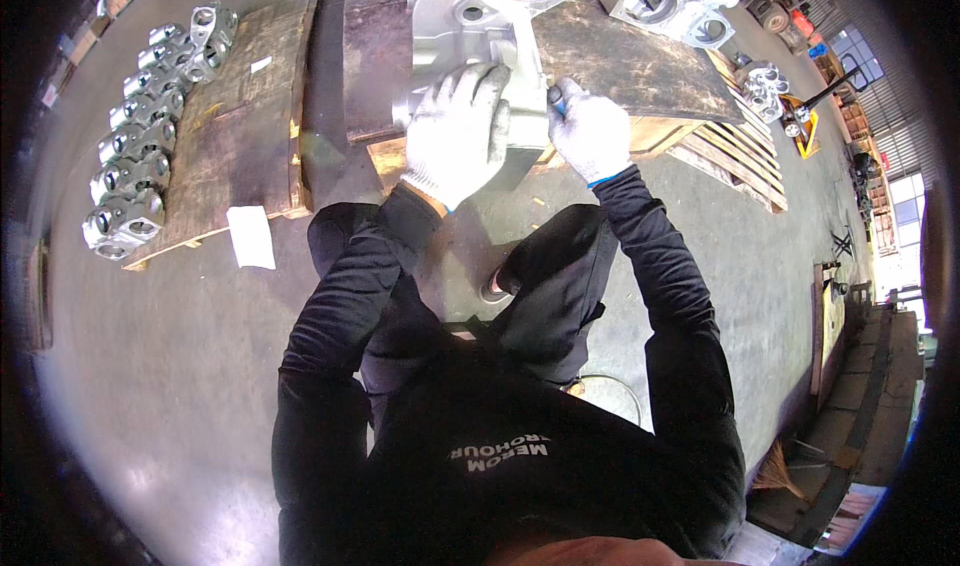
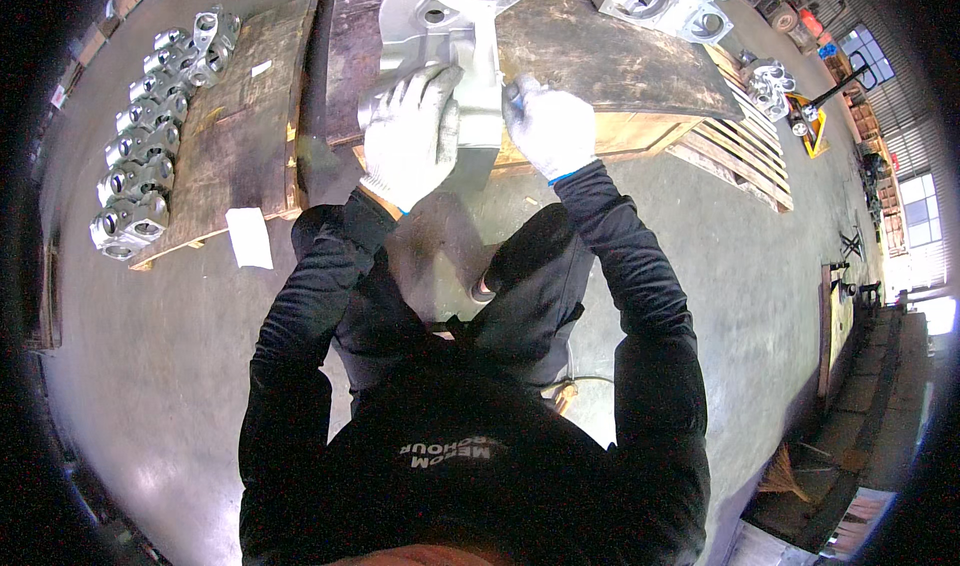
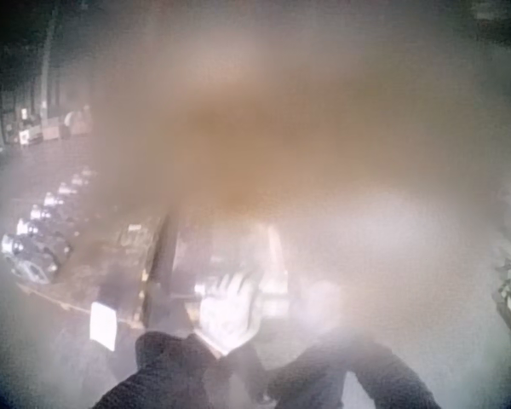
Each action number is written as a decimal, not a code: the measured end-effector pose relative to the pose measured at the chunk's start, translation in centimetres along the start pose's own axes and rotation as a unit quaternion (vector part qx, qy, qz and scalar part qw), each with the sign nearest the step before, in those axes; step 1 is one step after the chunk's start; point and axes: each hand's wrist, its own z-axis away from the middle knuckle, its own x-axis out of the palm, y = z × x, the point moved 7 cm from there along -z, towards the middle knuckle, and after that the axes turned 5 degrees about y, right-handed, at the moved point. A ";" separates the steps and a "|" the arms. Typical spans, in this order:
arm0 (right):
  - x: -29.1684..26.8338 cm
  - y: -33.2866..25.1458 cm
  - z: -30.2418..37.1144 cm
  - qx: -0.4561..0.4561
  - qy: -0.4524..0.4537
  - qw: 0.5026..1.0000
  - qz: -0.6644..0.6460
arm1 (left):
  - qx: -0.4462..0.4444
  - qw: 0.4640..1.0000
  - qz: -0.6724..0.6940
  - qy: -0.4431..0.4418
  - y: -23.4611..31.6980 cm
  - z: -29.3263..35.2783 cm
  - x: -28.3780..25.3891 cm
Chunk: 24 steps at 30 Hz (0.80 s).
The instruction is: The person kneels on the floor and uses a sanding block to smooth the surfaces of a metal casting. They then use a hammer and a chisel to chip away at the edges of the part, removing excess material.
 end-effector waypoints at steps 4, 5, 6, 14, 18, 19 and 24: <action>-0.1 -0.2 0.9 0.018 -0.042 0.999 0.016 | -0.002 1.000 0.003 0.004 -0.2 0.1 0.3; -0.3 -0.3 1.3 0.014 -0.044 0.999 0.011 | -0.002 1.000 -0.005 0.005 -0.2 0.1 0.3; -0.2 -0.4 1.8 0.022 -0.058 0.998 0.013 | -0.001 1.000 -0.011 0.005 -0.2 0.2 0.4; -1.4 -1.1 3.5 -0.004 0.011 1.000 -0.024 | -0.007 1.000 -0.021 0.009 0.0 0.2 0.1; -0.9 -1.1 3.7 0.002 -0.002 1.000 -0.006 | -0.005 1.000 -0.019 0.009 0.0 0.1 0.0; -1.0 -1.1 3.7 0.008 0.006 1.000 -0.015 | -0.004 1.000 -0.015 0.010 -0.1 0.1 0.0; -1.4 -1.2 4.1 0.030 0.029 0.998 -0.043 | -0.007 1.000 -0.001 -0.001 -0.1 0.1 0.0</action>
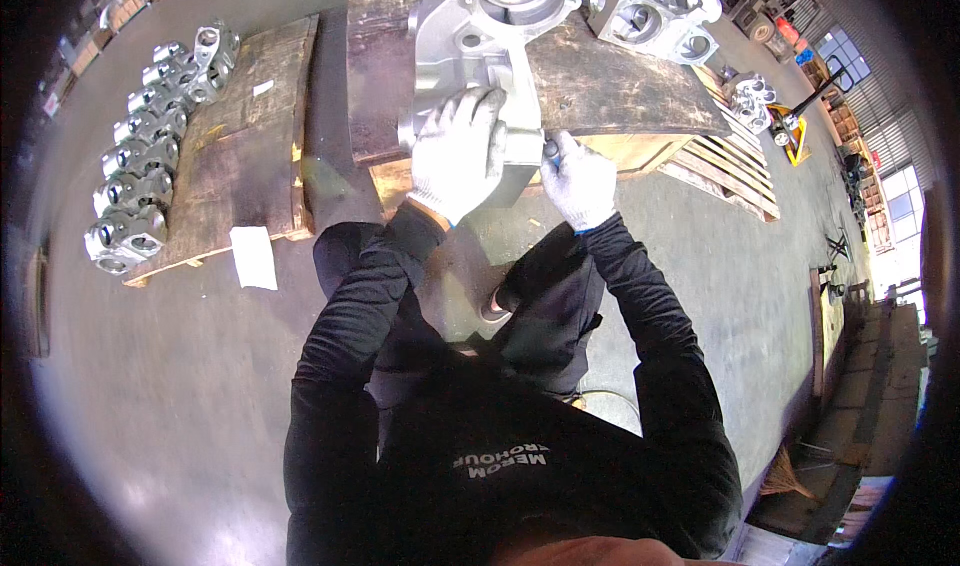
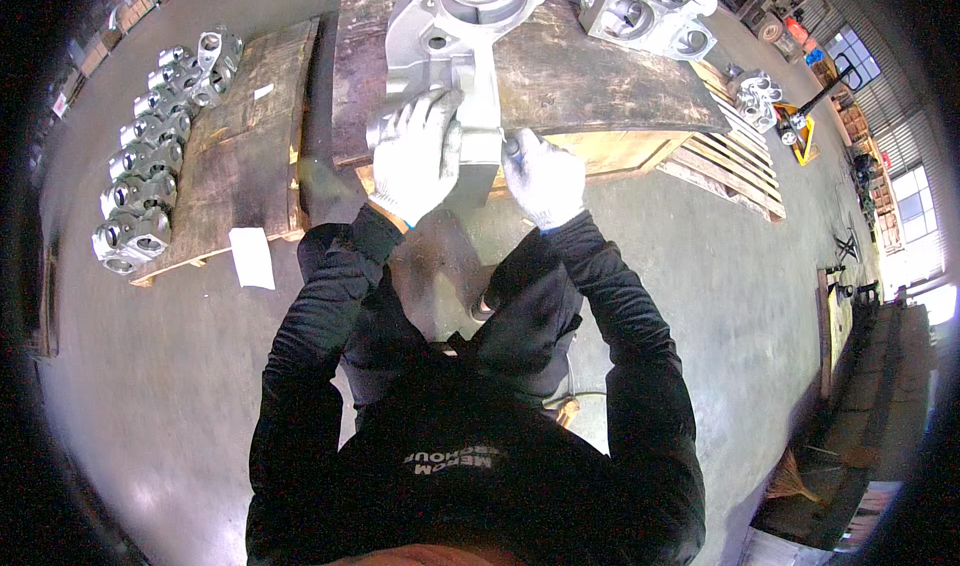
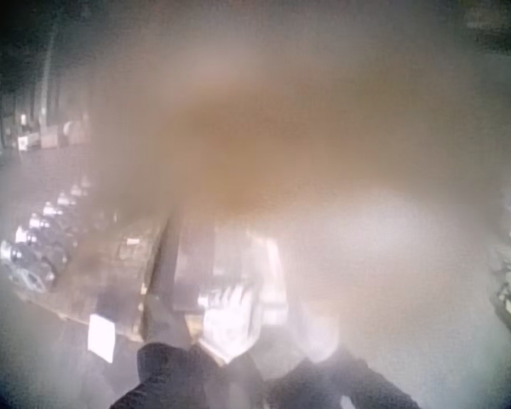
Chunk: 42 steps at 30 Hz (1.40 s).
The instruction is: The person kneels on the floor and uses a sanding block to smooth the surfaces of a metal casting. They then use a hammer and a chisel to chip away at the edges of the part, removing excess material.
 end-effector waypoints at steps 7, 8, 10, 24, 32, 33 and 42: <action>0.3 0.2 0.6 0.010 0.005 1.000 0.015 | -0.007 1.000 0.021 -0.001 0.1 -0.1 -0.2; 0.2 0.2 1.0 0.013 0.008 1.000 0.016 | -0.009 1.000 0.022 -0.002 0.1 -0.1 -0.2; 0.3 0.0 2.2 0.008 -0.025 0.999 0.019 | -0.011 1.000 0.025 -0.001 0.1 -0.1 -0.2; 6.9 0.2 9.1 0.430 0.025 0.742 -0.513 | 0.016 1.000 0.002 -0.015 1.1 -1.0 -0.8; 5.6 1.1 7.1 0.367 0.031 0.777 -0.511 | -0.001 1.000 -0.012 -0.003 1.7 -2.0 -0.2; 5.7 1.5 6.8 0.373 0.026 0.752 -0.543 | -0.015 1.000 -0.010 0.000 1.9 -2.3 0.2; 4.9 14.9 4.4 0.469 -0.072 0.755 -0.452 | -0.049 0.998 0.029 -0.013 7.2 -6.2 10.0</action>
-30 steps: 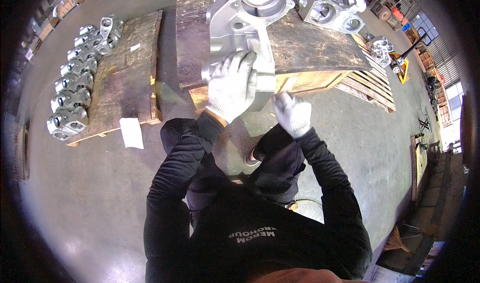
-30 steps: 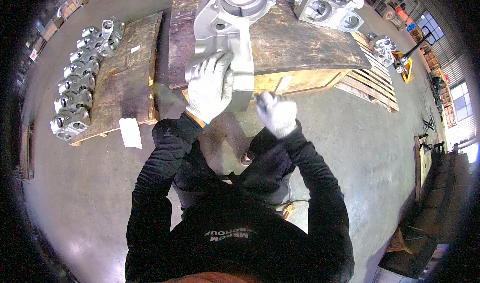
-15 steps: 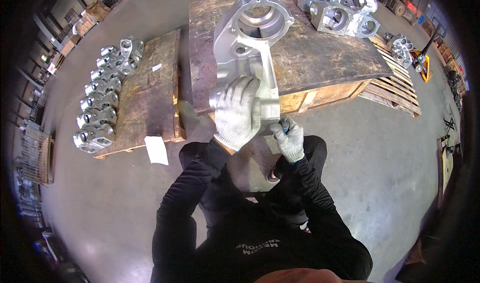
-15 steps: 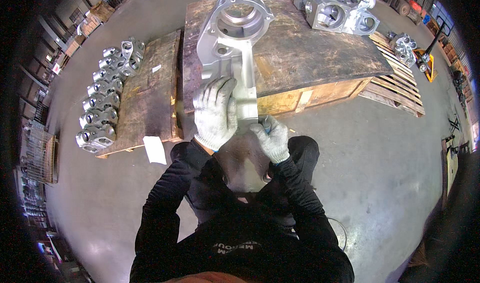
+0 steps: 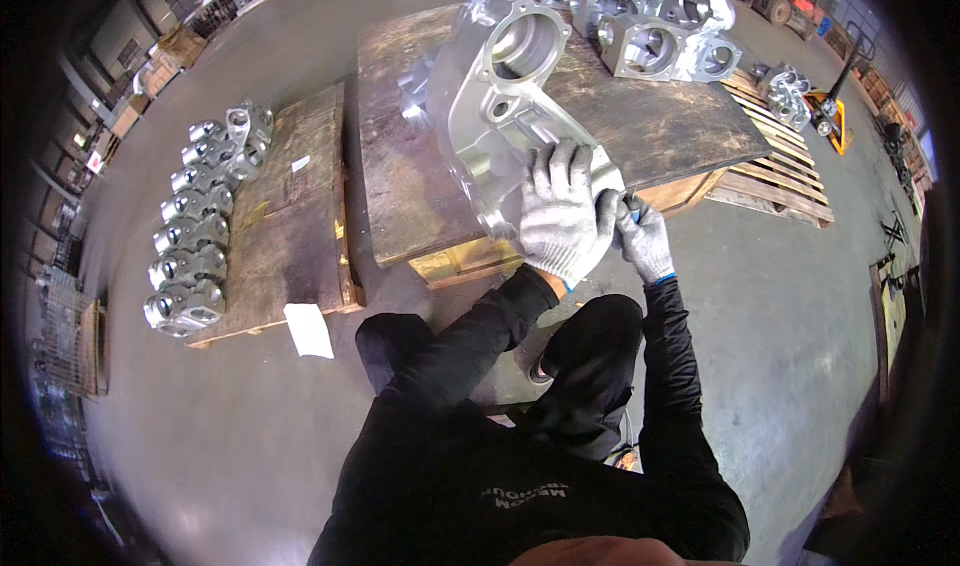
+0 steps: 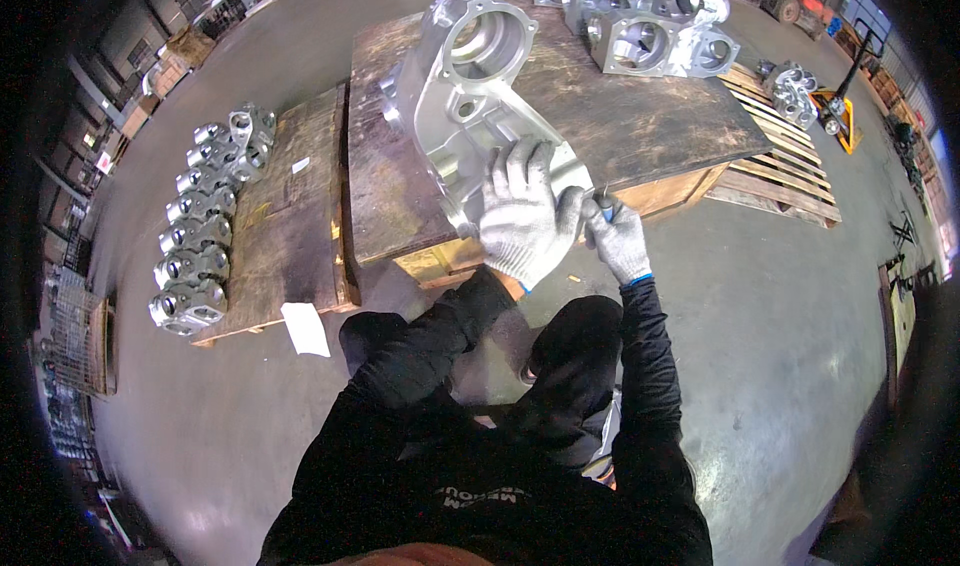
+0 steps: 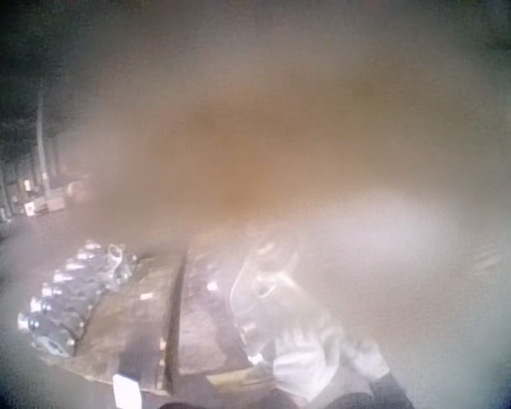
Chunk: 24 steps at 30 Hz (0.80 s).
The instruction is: The person kneels on the floor and uses a sanding block to smooth the surfaces of a metal casting. They then use a hammer and a chisel to chip away at the edges of the part, removing excess material.
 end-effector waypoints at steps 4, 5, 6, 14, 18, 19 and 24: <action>-2.2 -4.5 -1.1 -0.044 0.073 0.992 0.089 | -0.007 0.998 0.053 -0.044 -0.7 0.0 0.6; -2.7 -6.2 -1.5 -0.062 0.115 0.985 0.115 | -0.018 0.995 0.065 -0.072 -1.1 -0.1 0.6; -2.2 -8.4 -2.0 -0.124 0.123 0.973 0.150 | -0.013 0.993 0.066 -0.102 -1.2 -0.3 0.5; 7.3 -16.6 -8.7 -0.321 0.020 0.838 0.441 | -0.096 0.941 -0.009 -0.323 -5.0 -3.8 -1.9; 9.9 -17.1 -11.2 -0.351 0.032 0.766 0.537 | -0.006 0.998 -0.019 -0.051 -8.1 -10.7 -6.2; 10.2 -17.0 -11.5 -0.355 0.033 0.759 0.546 | 0.022 1.000 -0.017 0.004 -8.9 -12.4 -6.8; 10.7 -16.3 -11.9 -0.322 0.043 0.759 0.564 | 0.066 0.992 0.093 0.051 -13.0 -19.2 -5.3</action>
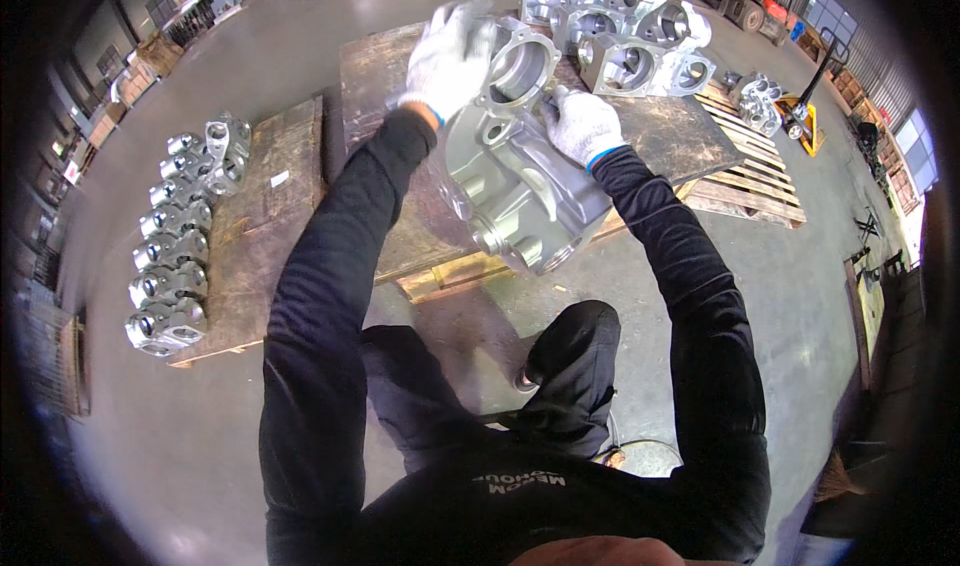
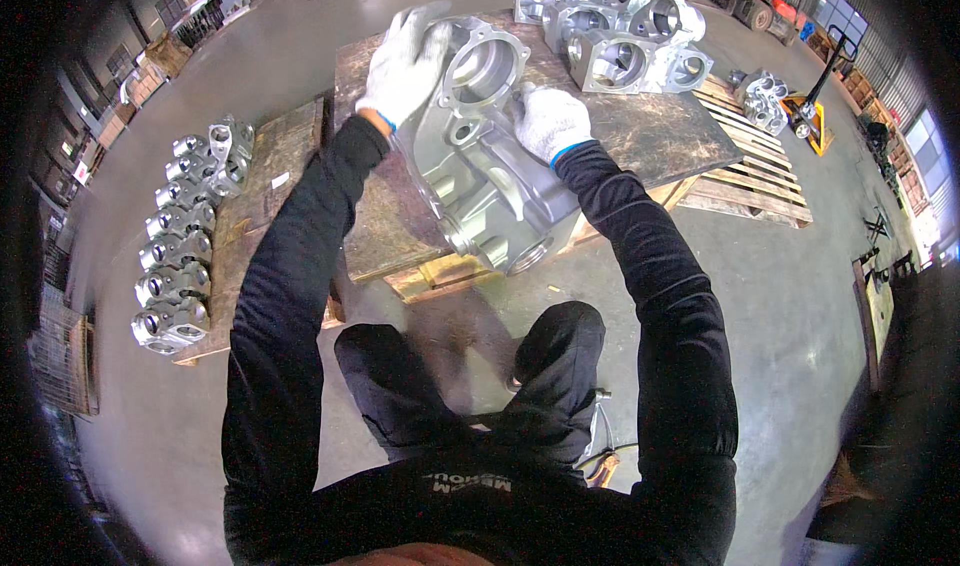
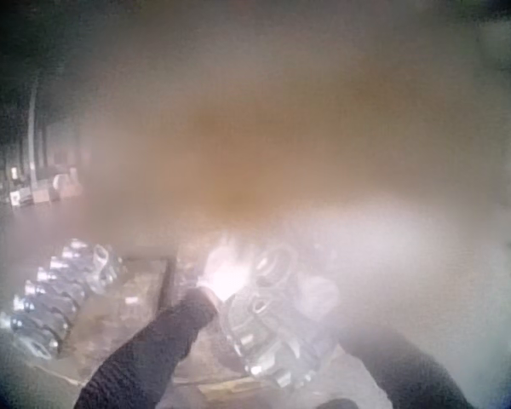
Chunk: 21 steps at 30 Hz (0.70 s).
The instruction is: The person kneels on the floor and uses a sanding block to smooth the surfaces of a metal casting. They then use a hammer and a chisel to chip away at the edges of the part, removing excess material.
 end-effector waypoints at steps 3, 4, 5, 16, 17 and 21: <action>-0.2 -0.3 0.1 0.014 -0.008 1.000 0.002 | 0.026 0.999 0.013 -0.030 -2.1 -1.8 2.7; -0.3 -0.7 0.2 0.003 -0.010 1.000 0.006 | 0.015 0.998 0.018 -0.051 -2.8 -1.8 3.8; -0.3 -1.0 0.2 -0.005 -0.020 1.000 0.016 | 0.011 0.999 0.027 -0.035 -3.2 -1.7 4.4; -1.2 -6.6 0.9 -0.152 0.037 0.979 0.134 | 0.032 0.997 0.046 0.044 -3.1 -0.7 4.9; -1.2 -6.9 0.8 -0.142 0.036 0.982 0.124 | 0.010 0.999 0.041 0.009 -3.2 -0.7 5.3; -1.3 -8.3 0.5 -0.114 0.021 0.987 0.110 | -0.042 0.997 0.047 -0.052 -3.4 -0.7 5.7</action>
